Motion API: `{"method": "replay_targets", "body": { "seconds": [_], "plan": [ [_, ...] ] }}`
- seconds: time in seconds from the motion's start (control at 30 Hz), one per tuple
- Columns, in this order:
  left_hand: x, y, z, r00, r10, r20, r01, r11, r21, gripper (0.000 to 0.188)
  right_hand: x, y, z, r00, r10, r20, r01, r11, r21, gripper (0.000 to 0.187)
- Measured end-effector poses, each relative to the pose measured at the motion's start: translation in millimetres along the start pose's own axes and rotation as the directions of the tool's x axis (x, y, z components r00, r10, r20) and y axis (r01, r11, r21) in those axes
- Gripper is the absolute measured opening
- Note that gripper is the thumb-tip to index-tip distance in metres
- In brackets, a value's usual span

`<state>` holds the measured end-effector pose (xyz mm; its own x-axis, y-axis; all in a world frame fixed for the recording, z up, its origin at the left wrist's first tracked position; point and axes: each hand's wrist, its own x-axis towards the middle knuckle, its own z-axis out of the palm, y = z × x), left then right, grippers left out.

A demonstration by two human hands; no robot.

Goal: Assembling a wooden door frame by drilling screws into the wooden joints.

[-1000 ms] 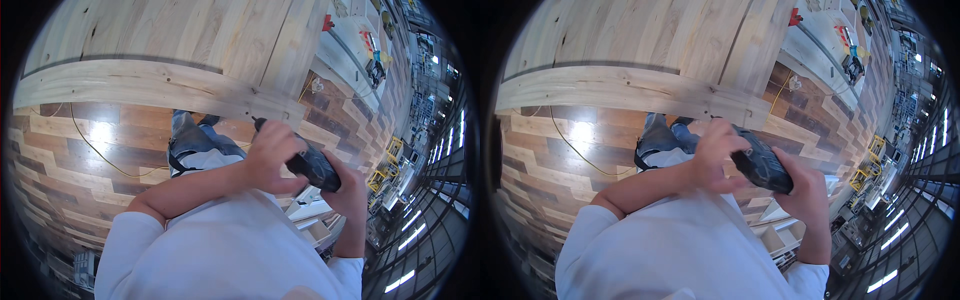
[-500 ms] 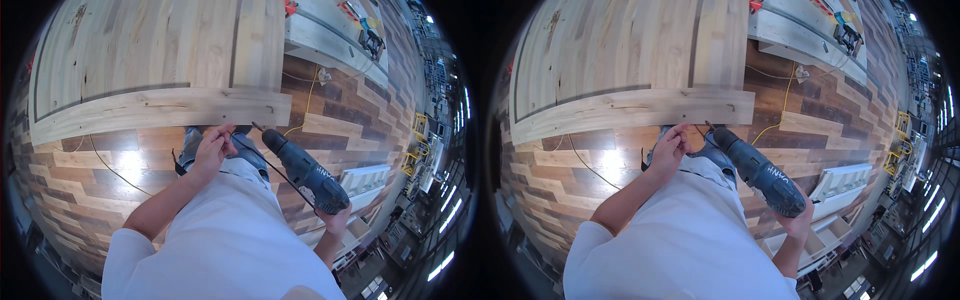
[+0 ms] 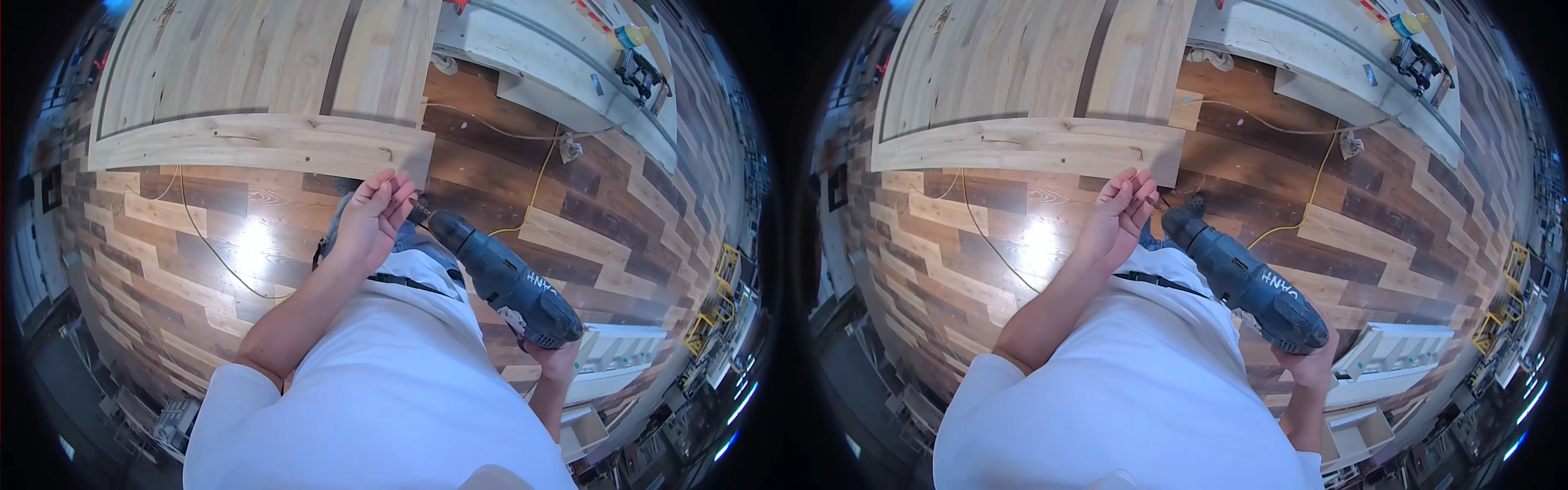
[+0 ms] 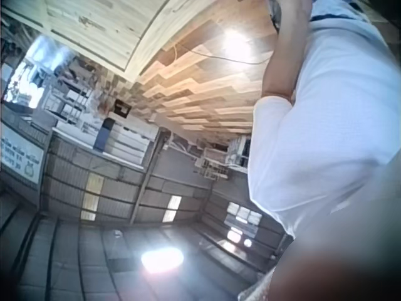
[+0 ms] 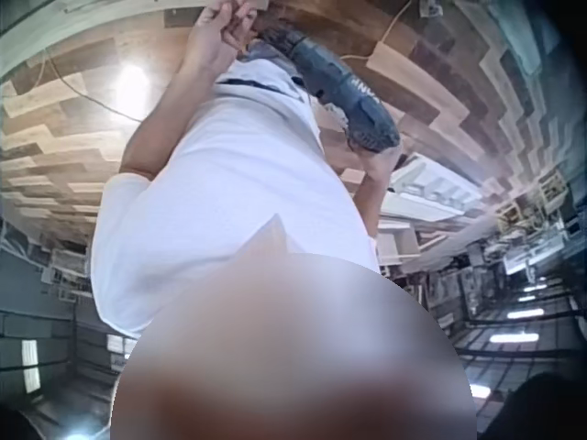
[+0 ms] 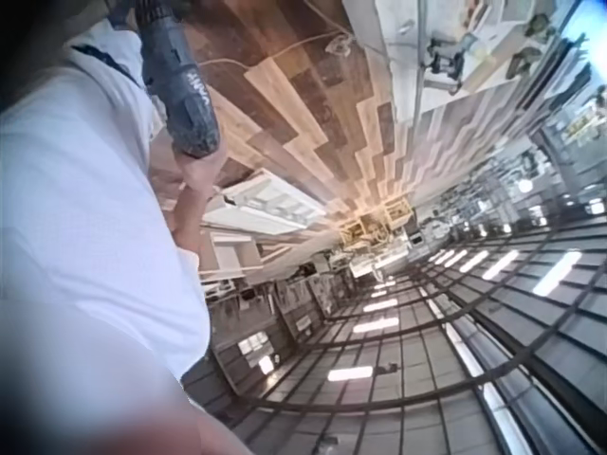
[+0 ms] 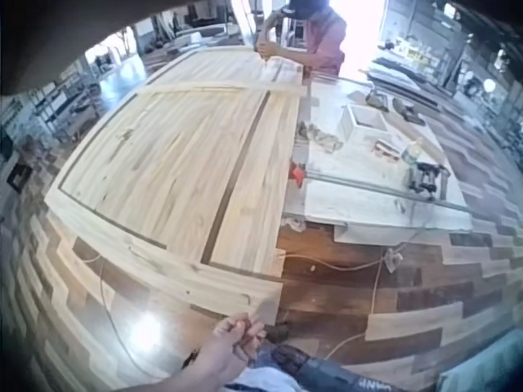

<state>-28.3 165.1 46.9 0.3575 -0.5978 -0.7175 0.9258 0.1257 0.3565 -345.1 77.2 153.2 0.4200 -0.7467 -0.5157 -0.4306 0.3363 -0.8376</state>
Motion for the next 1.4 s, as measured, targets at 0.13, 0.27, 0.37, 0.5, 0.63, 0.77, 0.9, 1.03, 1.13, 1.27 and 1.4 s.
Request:
{"method": "replay_targets", "body": {
  "seconds": [0.13, 0.27, 0.37, 0.5, 0.63, 0.77, 0.9, 1.03, 1.13, 1.27, 1.4],
  "plan": [
    [-10, -13, 21, 0.998, 0.056, 0.001, -0.055, 0.987, -0.153, 0.02, 7, 8, -20, 0.997, 0.031, 0.064, -0.035, 0.998, 0.053, 0.074],
    [-20, -17, 32, 0.997, 0.075, 0.026, -0.067, 0.972, -0.225, 0.018, 11, 7, -31, 0.993, 0.033, 0.109, -0.038, 0.999, 0.037, 0.07],
    [-24, -21, 36, 0.997, 0.065, 0.039, -0.052, 0.963, -0.265, 0.018, 15, 3, -29, 0.995, -0.013, 0.094, 0.007, 0.998, 0.059, 0.066],
    [-25, -22, 32, 0.996, 0.053, 0.071, -0.037, 0.977, -0.212, 0.017, 15, 2, -35, 0.99, -0.042, 0.137, 0.038, 0.999, 0.036, 0.065],
    [-26, -25, 31, 0.999, 0.023, 0.029, -0.021, 0.998, -0.055, 0.017, 19, -9, -28, 0.98, -0.139, 0.145, 0.146, 0.989, -0.036, 0.067],
    [-25, -29, 26, 1.0, -0.009, -0.029, 0.008, 0.999, -0.035, 0.017, 19, -10, -33, 0.938, -0.268, 0.218, 0.312, 0.929, -0.198, 0.069],
    [-28, -31, 28, 0.999, -0.014, 0.047, 0.022, 0.982, -0.188, 0.018, 19, -2, -31, 0.936, -0.296, 0.19, 0.33, 0.927, -0.18, 0.069],
    [-28, -43, 25, 0.994, 0.06, 0.088, -0.022, 0.922, -0.386, 0.02, 17, 14, -37, 0.988, -0.099, 0.122, 0.101, 0.995, -0.005, 0.069],
    [-24, -49, 20, 0.995, 0.028, 0.091, -0.01, 0.98, -0.201, 0.021, 19, 2, -30, 0.98, -0.148, 0.13, 0.156, 0.986, -0.053, 0.069],
    [-14, -62, 19, 0.999, 0.012, 0.051, 0.003, 0.957, -0.291, 0.022, 20, -7, -25, 0.953, -0.229, 0.197, 0.273, 0.933, -0.236, 0.07],
    [-5, -68, 27, 0.998, -0.022, -0.061, -0.006, 0.908, -0.418, 0.025, 22, -2, -18, 0.987, -0.111, 0.113, 0.134, 0.967, -0.219, 0.069]
  ]
}}
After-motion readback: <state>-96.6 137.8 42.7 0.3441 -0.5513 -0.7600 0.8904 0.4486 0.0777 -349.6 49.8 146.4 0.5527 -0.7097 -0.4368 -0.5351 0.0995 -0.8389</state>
